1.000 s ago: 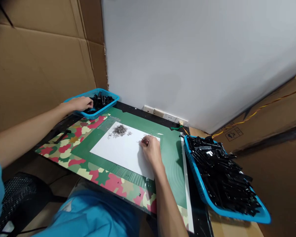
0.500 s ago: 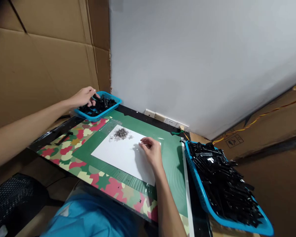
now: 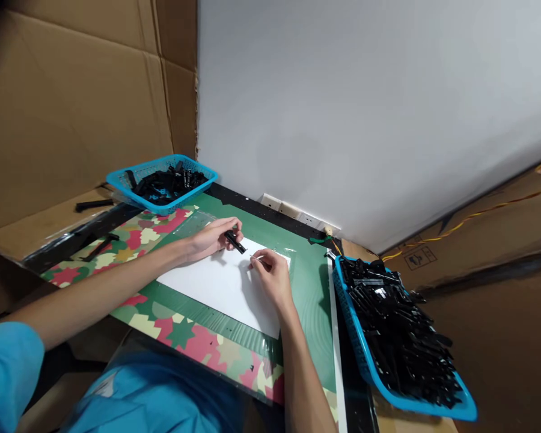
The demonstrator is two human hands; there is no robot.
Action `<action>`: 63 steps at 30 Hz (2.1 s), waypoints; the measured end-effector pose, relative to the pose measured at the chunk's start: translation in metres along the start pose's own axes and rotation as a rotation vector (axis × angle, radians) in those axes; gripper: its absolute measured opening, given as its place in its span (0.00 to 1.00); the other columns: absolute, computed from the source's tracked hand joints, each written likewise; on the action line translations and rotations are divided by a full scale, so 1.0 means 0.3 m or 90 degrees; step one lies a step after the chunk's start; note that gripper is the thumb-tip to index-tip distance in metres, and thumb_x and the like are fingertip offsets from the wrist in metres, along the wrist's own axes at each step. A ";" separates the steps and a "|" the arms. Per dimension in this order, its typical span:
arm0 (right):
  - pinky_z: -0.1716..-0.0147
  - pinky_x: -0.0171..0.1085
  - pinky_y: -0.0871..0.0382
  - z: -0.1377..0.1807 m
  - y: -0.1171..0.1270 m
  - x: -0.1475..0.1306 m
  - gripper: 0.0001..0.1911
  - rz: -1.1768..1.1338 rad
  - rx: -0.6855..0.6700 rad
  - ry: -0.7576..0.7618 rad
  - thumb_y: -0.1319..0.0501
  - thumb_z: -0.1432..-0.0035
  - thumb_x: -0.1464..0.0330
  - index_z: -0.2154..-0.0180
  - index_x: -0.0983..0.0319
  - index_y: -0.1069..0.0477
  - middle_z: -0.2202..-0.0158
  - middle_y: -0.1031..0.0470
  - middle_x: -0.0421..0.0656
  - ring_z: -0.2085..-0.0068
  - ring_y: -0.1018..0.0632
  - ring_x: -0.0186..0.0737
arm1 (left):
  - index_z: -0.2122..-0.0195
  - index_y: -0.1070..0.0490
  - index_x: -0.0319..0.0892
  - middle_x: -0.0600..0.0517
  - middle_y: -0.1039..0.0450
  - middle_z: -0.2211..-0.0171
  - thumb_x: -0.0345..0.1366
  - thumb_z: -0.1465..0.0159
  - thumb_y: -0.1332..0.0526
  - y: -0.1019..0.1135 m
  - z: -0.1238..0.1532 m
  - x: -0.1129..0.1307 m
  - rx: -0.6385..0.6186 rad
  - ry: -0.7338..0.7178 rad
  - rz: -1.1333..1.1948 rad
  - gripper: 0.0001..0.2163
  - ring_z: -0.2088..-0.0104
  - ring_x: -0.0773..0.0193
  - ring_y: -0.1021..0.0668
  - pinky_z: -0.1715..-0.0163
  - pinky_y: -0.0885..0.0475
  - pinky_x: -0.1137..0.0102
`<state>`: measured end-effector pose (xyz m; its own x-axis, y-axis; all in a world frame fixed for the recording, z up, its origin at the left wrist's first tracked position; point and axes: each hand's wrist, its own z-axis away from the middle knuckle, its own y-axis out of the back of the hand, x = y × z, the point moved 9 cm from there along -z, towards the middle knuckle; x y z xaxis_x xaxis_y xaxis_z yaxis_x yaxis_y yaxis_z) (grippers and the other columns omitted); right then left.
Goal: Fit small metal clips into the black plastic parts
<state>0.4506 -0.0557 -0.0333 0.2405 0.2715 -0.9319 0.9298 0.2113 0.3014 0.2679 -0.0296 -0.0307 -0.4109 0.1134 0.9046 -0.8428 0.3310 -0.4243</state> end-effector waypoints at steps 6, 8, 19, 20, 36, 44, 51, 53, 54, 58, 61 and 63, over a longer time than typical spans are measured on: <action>0.75 0.37 0.33 0.003 0.079 0.043 0.16 0.065 0.104 -0.054 0.28 0.41 0.57 0.61 0.65 0.15 0.73 0.18 0.47 0.75 0.23 0.41 | 0.59 0.26 0.41 0.50 0.26 0.62 0.41 0.36 0.25 0.012 0.055 -0.043 -0.009 0.044 0.018 0.14 0.66 0.69 0.27 0.67 0.32 0.72; 0.75 0.37 0.34 0.004 0.101 0.053 0.18 0.094 0.119 -0.060 0.27 0.42 0.56 0.62 0.65 0.14 0.71 0.17 0.48 0.74 0.23 0.41 | 0.59 0.26 0.41 0.51 0.27 0.63 0.40 0.38 0.23 0.008 0.061 -0.046 -0.006 0.044 -0.002 0.15 0.68 0.70 0.28 0.68 0.33 0.73; 0.67 0.38 0.30 0.007 0.060 -0.013 0.17 -0.076 0.082 -0.038 0.25 0.41 0.55 0.61 0.62 0.17 0.67 0.19 0.46 0.68 0.23 0.41 | 0.55 0.24 0.40 0.49 0.25 0.61 0.42 0.35 0.26 -0.037 0.067 -0.071 -0.055 0.014 -0.075 0.14 0.68 0.71 0.27 0.67 0.31 0.72; 0.67 0.38 0.30 0.008 0.047 -0.021 0.17 -0.094 0.071 -0.038 0.25 0.41 0.55 0.61 0.62 0.18 0.67 0.19 0.46 0.68 0.23 0.40 | 0.55 0.23 0.40 0.49 0.25 0.61 0.43 0.34 0.27 -0.045 0.068 -0.071 -0.065 0.009 -0.096 0.14 0.69 0.71 0.27 0.68 0.31 0.72; 0.60 0.42 0.24 0.017 -0.008 -0.052 0.19 -0.087 0.049 -0.031 0.26 0.40 0.51 0.61 0.60 0.14 0.60 0.14 0.50 0.59 0.18 0.49 | 0.56 0.22 0.39 0.48 0.25 0.63 0.53 0.32 0.30 -0.094 0.069 -0.112 -0.116 0.017 -0.186 0.19 0.69 0.68 0.25 0.70 0.33 0.73; 0.62 0.41 0.26 0.012 -0.003 -0.052 0.16 -0.091 0.060 -0.010 0.26 0.40 0.54 0.61 0.60 0.13 0.59 0.14 0.49 0.61 0.19 0.47 | 0.58 0.25 0.40 0.52 0.28 0.68 0.53 0.32 0.31 -0.119 0.085 -0.085 -0.113 0.022 -0.183 0.19 0.74 0.71 0.29 0.73 0.35 0.73; 0.62 0.41 0.27 0.018 0.006 -0.068 0.17 -0.090 0.077 -0.003 0.26 0.40 0.53 0.60 0.60 0.13 0.60 0.15 0.49 0.62 0.20 0.45 | 0.59 0.26 0.40 0.51 0.27 0.67 0.51 0.31 0.31 -0.114 0.086 -0.083 -0.091 0.043 -0.146 0.18 0.73 0.71 0.29 0.74 0.37 0.74; 0.60 0.42 0.26 0.019 0.007 -0.077 0.17 -0.094 0.082 0.002 0.26 0.39 0.53 0.61 0.60 0.13 0.61 0.15 0.49 0.61 0.20 0.46 | 0.58 0.26 0.41 0.51 0.27 0.68 0.51 0.32 0.30 -0.118 0.092 -0.087 -0.090 0.060 -0.121 0.18 0.73 0.70 0.29 0.73 0.37 0.73; 0.60 0.42 0.26 0.020 0.007 -0.081 0.17 -0.096 0.082 0.005 0.26 0.39 0.53 0.61 0.59 0.13 0.61 0.16 0.49 0.61 0.20 0.46 | 0.57 0.26 0.41 0.52 0.28 0.69 0.51 0.32 0.30 -0.120 0.095 -0.091 -0.092 0.071 -0.110 0.18 0.73 0.70 0.30 0.73 0.37 0.73; 0.61 0.41 0.27 0.019 0.002 -0.093 0.16 -0.098 0.075 0.012 0.26 0.40 0.53 0.63 0.59 0.13 0.62 0.16 0.48 0.62 0.21 0.45 | 0.57 0.26 0.41 0.53 0.30 0.71 0.51 0.32 0.30 -0.130 0.104 -0.105 -0.108 0.104 -0.072 0.17 0.72 0.69 0.30 0.70 0.35 0.72; 0.64 0.41 0.29 0.018 0.000 -0.092 0.17 -0.086 0.073 0.008 0.26 0.40 0.52 0.62 0.59 0.13 0.62 0.16 0.48 0.63 0.22 0.44 | 0.57 0.27 0.41 0.53 0.29 0.70 0.50 0.32 0.29 -0.128 0.104 -0.104 -0.112 0.105 -0.050 0.17 0.71 0.68 0.29 0.68 0.34 0.72; 0.65 0.40 0.29 0.018 0.001 -0.091 0.17 -0.086 0.076 0.007 0.26 0.41 0.52 0.63 0.59 0.13 0.62 0.16 0.48 0.63 0.22 0.44 | 0.57 0.27 0.41 0.53 0.29 0.69 0.50 0.32 0.29 -0.125 0.103 -0.101 -0.111 0.101 -0.048 0.17 0.70 0.68 0.28 0.68 0.34 0.72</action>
<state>0.4458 -0.0680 -0.0090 0.1084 0.2592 -0.9597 0.9800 0.1345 0.1470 0.3012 -0.0745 -0.0433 -0.2782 0.2241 0.9340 -0.7904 0.4991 -0.3551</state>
